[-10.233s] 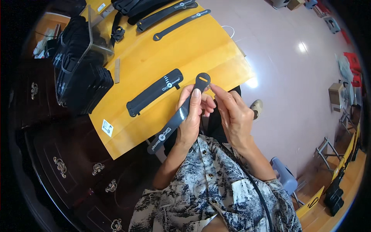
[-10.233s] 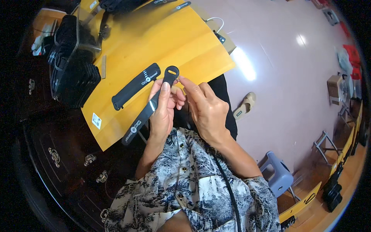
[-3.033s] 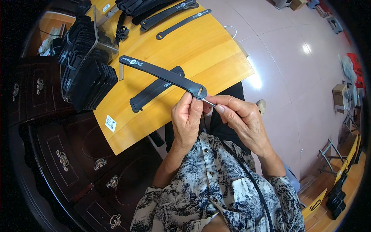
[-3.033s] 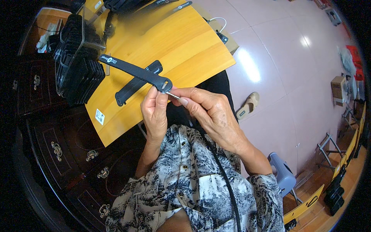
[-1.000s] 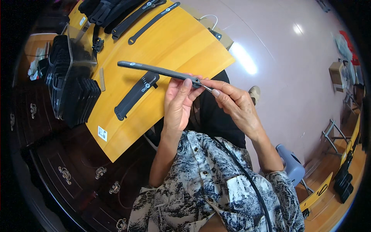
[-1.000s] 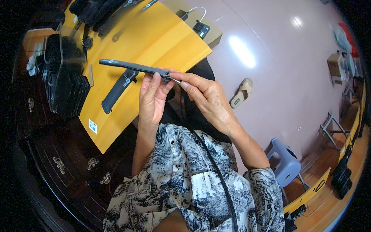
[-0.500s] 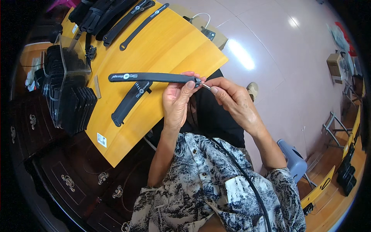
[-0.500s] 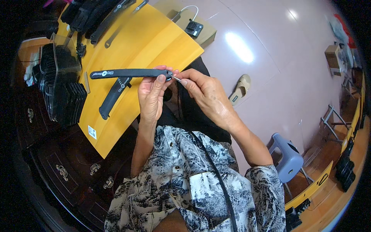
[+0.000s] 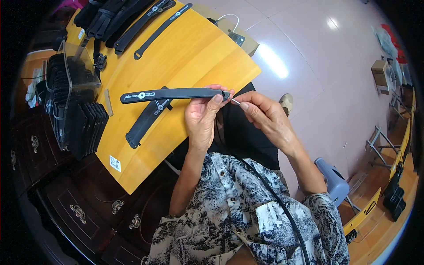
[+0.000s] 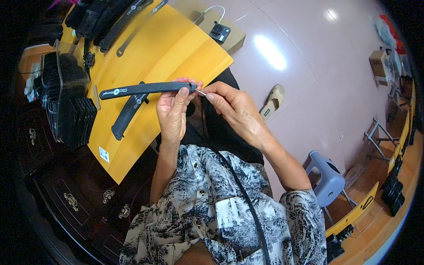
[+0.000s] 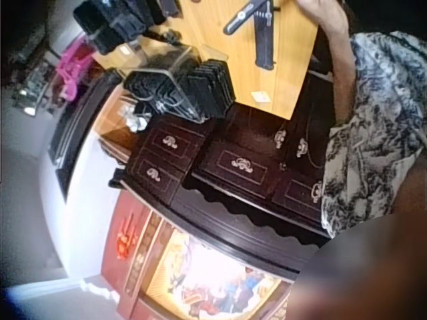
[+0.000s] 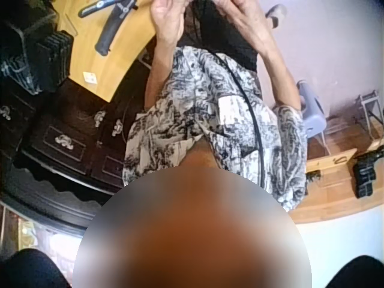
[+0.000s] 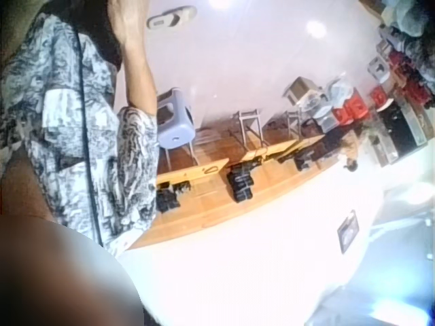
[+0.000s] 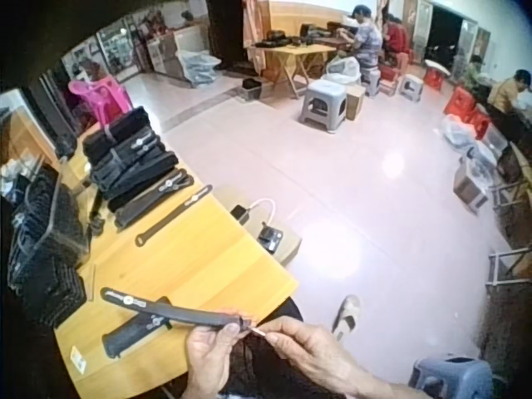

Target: Using a small sharp tool to clear or poke holes through textile straps at a workbench.

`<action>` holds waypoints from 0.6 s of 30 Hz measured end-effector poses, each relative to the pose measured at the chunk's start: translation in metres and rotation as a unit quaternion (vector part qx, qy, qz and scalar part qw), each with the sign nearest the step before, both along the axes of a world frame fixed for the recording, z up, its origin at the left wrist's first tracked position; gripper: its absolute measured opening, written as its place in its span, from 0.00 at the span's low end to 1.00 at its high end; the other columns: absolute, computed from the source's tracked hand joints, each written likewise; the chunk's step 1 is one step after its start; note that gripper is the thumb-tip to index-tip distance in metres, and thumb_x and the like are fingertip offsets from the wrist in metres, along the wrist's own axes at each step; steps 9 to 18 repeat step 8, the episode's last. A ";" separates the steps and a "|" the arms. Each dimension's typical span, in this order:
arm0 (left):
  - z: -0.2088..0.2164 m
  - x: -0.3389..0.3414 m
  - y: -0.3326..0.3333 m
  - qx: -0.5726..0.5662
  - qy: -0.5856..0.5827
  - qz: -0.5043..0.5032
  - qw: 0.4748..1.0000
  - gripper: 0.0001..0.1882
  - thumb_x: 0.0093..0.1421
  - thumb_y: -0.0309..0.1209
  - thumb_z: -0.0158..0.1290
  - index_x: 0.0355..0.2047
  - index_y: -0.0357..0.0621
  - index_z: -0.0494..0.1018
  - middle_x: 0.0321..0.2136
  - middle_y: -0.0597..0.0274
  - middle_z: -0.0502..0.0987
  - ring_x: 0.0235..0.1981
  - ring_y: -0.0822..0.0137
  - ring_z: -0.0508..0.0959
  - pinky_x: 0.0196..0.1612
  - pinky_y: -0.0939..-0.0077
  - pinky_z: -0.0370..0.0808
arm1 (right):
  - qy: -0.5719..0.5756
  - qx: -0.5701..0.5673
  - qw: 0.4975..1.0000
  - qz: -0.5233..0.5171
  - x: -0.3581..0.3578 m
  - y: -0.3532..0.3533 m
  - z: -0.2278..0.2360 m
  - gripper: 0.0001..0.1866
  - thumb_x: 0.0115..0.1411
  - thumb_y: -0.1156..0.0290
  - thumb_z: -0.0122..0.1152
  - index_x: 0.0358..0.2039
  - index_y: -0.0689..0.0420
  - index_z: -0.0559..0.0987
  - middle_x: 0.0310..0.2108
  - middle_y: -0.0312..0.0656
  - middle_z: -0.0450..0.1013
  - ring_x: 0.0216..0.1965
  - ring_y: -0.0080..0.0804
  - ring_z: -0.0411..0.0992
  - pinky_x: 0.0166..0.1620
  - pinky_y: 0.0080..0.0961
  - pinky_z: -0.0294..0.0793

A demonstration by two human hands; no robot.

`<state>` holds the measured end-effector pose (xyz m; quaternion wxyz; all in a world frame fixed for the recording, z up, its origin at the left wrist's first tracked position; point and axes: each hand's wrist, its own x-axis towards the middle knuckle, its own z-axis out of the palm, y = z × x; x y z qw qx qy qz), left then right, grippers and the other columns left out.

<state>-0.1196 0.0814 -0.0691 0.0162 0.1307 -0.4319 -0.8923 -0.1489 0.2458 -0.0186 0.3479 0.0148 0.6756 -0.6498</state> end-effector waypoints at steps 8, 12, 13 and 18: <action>-0.003 0.001 -0.002 -0.030 0.011 -0.011 0.999 0.13 0.61 0.27 0.52 0.45 0.33 0.68 0.42 0.50 0.74 0.44 0.54 0.77 0.50 0.66 0.75 | -0.022 0.004 0.999 0.025 -0.004 0.005 0.000 0.12 0.67 0.63 0.48 0.42 0.53 0.76 0.21 0.31 0.66 0.23 0.20 0.62 0.29 0.18 0.65; -0.003 0.001 -0.002 -0.030 0.011 -0.011 0.999 0.13 0.61 0.27 0.52 0.45 0.33 0.68 0.42 0.50 0.74 0.44 0.54 0.77 0.50 0.66 0.75 | -0.022 0.004 0.999 0.025 -0.004 0.005 0.000 0.12 0.67 0.63 0.48 0.42 0.53 0.76 0.21 0.31 0.66 0.23 0.20 0.62 0.29 0.18 0.65; -0.003 0.001 -0.002 -0.030 0.011 -0.011 0.999 0.13 0.61 0.27 0.52 0.45 0.33 0.68 0.42 0.50 0.74 0.44 0.54 0.77 0.50 0.66 0.75 | -0.022 0.004 0.999 0.025 -0.004 0.005 0.000 0.12 0.67 0.63 0.48 0.42 0.53 0.76 0.21 0.31 0.66 0.23 0.20 0.62 0.29 0.18 0.65; -0.003 0.001 -0.002 -0.030 0.011 -0.011 0.999 0.13 0.61 0.27 0.52 0.45 0.33 0.68 0.42 0.50 0.74 0.44 0.54 0.77 0.50 0.66 0.75 | -0.022 0.004 0.999 0.025 -0.004 0.005 0.000 0.12 0.67 0.63 0.48 0.42 0.53 0.76 0.21 0.31 0.66 0.23 0.20 0.62 0.29 0.18 0.65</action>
